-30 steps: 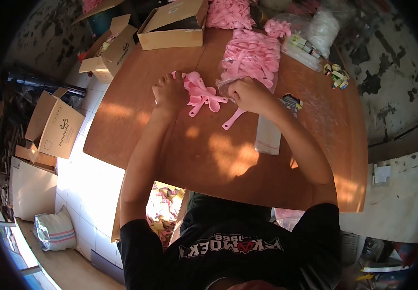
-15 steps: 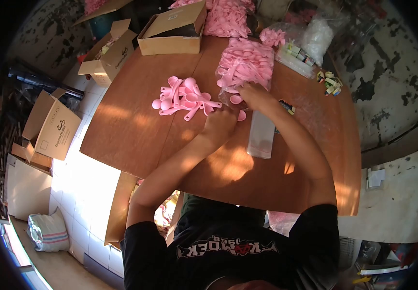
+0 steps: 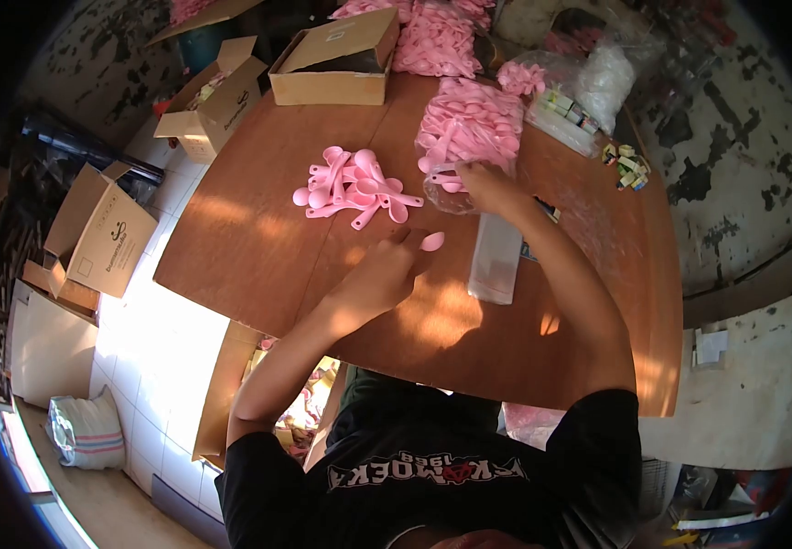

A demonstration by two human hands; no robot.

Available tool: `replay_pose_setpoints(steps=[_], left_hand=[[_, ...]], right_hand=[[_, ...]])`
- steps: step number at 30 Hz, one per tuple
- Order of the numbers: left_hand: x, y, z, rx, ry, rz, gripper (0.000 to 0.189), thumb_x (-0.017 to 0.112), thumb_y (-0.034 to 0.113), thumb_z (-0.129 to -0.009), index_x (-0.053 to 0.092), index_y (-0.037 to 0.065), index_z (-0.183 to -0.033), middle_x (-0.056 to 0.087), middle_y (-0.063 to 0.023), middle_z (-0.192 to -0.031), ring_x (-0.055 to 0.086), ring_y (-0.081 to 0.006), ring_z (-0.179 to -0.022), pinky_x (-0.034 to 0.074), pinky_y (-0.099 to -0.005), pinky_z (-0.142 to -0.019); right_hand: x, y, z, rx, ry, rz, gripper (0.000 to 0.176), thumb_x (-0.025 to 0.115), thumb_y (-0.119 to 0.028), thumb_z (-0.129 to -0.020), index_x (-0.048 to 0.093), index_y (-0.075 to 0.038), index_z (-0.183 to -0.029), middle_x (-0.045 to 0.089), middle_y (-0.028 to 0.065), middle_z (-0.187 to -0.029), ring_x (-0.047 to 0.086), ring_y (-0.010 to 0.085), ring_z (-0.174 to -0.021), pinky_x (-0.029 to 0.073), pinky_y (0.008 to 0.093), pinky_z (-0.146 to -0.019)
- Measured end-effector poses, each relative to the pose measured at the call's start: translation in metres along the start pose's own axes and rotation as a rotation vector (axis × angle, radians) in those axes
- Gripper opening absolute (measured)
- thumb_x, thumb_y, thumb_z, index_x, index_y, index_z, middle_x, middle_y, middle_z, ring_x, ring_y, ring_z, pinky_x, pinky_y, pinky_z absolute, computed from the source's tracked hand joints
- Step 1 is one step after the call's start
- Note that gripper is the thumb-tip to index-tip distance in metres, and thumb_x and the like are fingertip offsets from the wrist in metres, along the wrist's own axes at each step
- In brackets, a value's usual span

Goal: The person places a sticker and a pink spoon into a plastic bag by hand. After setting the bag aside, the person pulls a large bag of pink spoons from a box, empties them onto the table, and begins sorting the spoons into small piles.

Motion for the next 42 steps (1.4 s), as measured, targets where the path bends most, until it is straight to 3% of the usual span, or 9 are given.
replay_pose_setpoints(steps=[6, 9, 14, 17, 27, 30, 34, 40, 42], left_hand=[[-0.018, -0.011, 0.026, -0.083, 0.089, 0.205, 0.028, 0.052, -0.004, -0.084, 0.053, -0.001, -0.113, 0.06, -0.0262, -0.103, 0.059, -0.046, -0.094, 0.047, -0.0494, -0.077], [-0.03, -0.022, 0.032, -0.178, 0.111, 0.303, 0.026, 0.052, -0.005, -0.083, 0.053, -0.003, -0.108, 0.06, -0.0265, -0.098, 0.059, -0.0469, -0.093, 0.047, -0.0484, -0.076], [-0.055, -0.052, 0.026, -0.286, 0.336, 0.454, 0.014, 0.052, -0.003, -0.088, 0.054, -0.006, -0.102, 0.063, -0.0208, -0.077, 0.065, -0.0317, -0.066, 0.05, -0.0358, -0.059], [-0.077, -0.078, 0.011, -0.238, 0.508, 0.314, 0.018, 0.053, -0.001, -0.09, 0.057, -0.005, -0.107, 0.067, -0.0178, -0.079, 0.068, -0.0239, -0.065, 0.051, -0.0334, -0.057], [-0.092, -0.142, -0.035, -0.437, 0.555, -0.44, 0.026, 0.058, 0.011, -0.083, 0.062, 0.008, -0.109, 0.07, -0.0193, -0.082, 0.068, -0.0403, -0.074, 0.054, -0.0504, -0.066], [-0.081, -0.145, -0.038, -0.487, 0.442, -0.56, 0.02, 0.059, 0.016, -0.084, 0.061, 0.008, -0.102, 0.069, -0.0163, -0.081, 0.069, -0.0389, -0.073, 0.055, -0.0474, -0.063], [-0.067, -0.147, -0.039, -0.391, 0.402, -0.571, 0.023, 0.061, 0.021, -0.085, 0.061, 0.009, -0.105, 0.068, -0.0145, -0.085, 0.068, -0.0379, -0.073, 0.055, -0.0477, -0.062], [-0.069, -0.135, -0.034, -0.348, 0.414, -0.526, 0.026, 0.062, 0.03, -0.087, 0.061, 0.008, -0.101, 0.066, -0.0148, -0.086, 0.067, -0.0373, -0.075, 0.055, -0.0487, -0.061], [-0.066, -0.132, -0.035, -0.354, 0.382, -0.534, 0.028, 0.06, 0.032, -0.089, 0.06, 0.006, -0.1, 0.066, -0.0152, -0.087, 0.068, -0.0358, -0.076, 0.055, -0.0475, -0.061]], right_hand=[[-0.004, -0.008, 0.024, -0.11, 0.049, -0.091, 0.038, 0.064, -0.006, -0.079, 0.051, 0.0, -0.114, 0.061, 0.0216, -0.109, 0.063, 0.0412, -0.097, 0.052, 0.0482, -0.082], [-0.029, -0.013, 0.037, -0.337, 0.348, -0.402, 0.031, 0.063, -0.005, -0.082, 0.053, 0.001, -0.111, 0.063, 0.0171, -0.101, 0.065, 0.0348, -0.095, 0.053, 0.0432, -0.079], [-0.061, -0.036, 0.036, -0.113, 0.034, -1.362, 0.027, 0.062, -0.012, -0.094, 0.056, -0.001, -0.118, 0.065, 0.0032, -0.094, 0.062, 0.0109, -0.086, 0.05, 0.0278, -0.074], [-0.046, -0.06, 0.008, 0.001, -0.145, -1.443, 0.028, 0.063, -0.014, -0.093, 0.057, 0.0, -0.116, 0.065, 0.0034, -0.09, 0.061, 0.0083, -0.08, 0.049, 0.026, -0.07], [-0.041, -0.124, -0.088, 0.082, 0.228, -0.462, 0.026, 0.063, -0.016, -0.081, 0.064, 0.005, -0.096, 0.066, 0.0281, -0.09, 0.065, 0.0427, -0.088, 0.05, 0.0491, -0.078], [-0.039, -0.131, -0.089, 0.066, 0.225, -0.448, 0.025, 0.064, -0.017, -0.081, 0.064, 0.003, -0.097, 0.066, 0.0273, -0.089, 0.066, 0.0419, -0.089, 0.051, 0.0495, -0.078], [-0.087, -0.139, -0.022, -0.122, 0.721, -0.55, 0.019, 0.061, -0.011, -0.081, 0.063, -0.001, -0.097, 0.066, 0.0213, -0.085, 0.065, 0.0409, -0.079, 0.051, 0.0485, -0.072], [-0.026, -0.043, 0.008, 0.191, 0.117, -0.149, 0.028, 0.065, -0.014, -0.076, 0.065, 0.008, -0.094, 0.059, 0.0257, -0.105, 0.064, 0.0388, -0.091, 0.053, 0.0468, -0.077], [-0.008, -0.021, 0.003, 0.233, 0.289, -0.12, 0.03, 0.067, -0.015, -0.073, 0.064, 0.012, -0.087, 0.056, 0.0287, -0.111, 0.06, 0.0418, -0.099, 0.05, 0.0486, -0.083]])
Point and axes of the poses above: each hand's wrist, its own z-axis away from the middle knuckle, its own x-axis out of the palm, y = z × x, the point moved 6 cm from there along -z, towards the middle knuckle
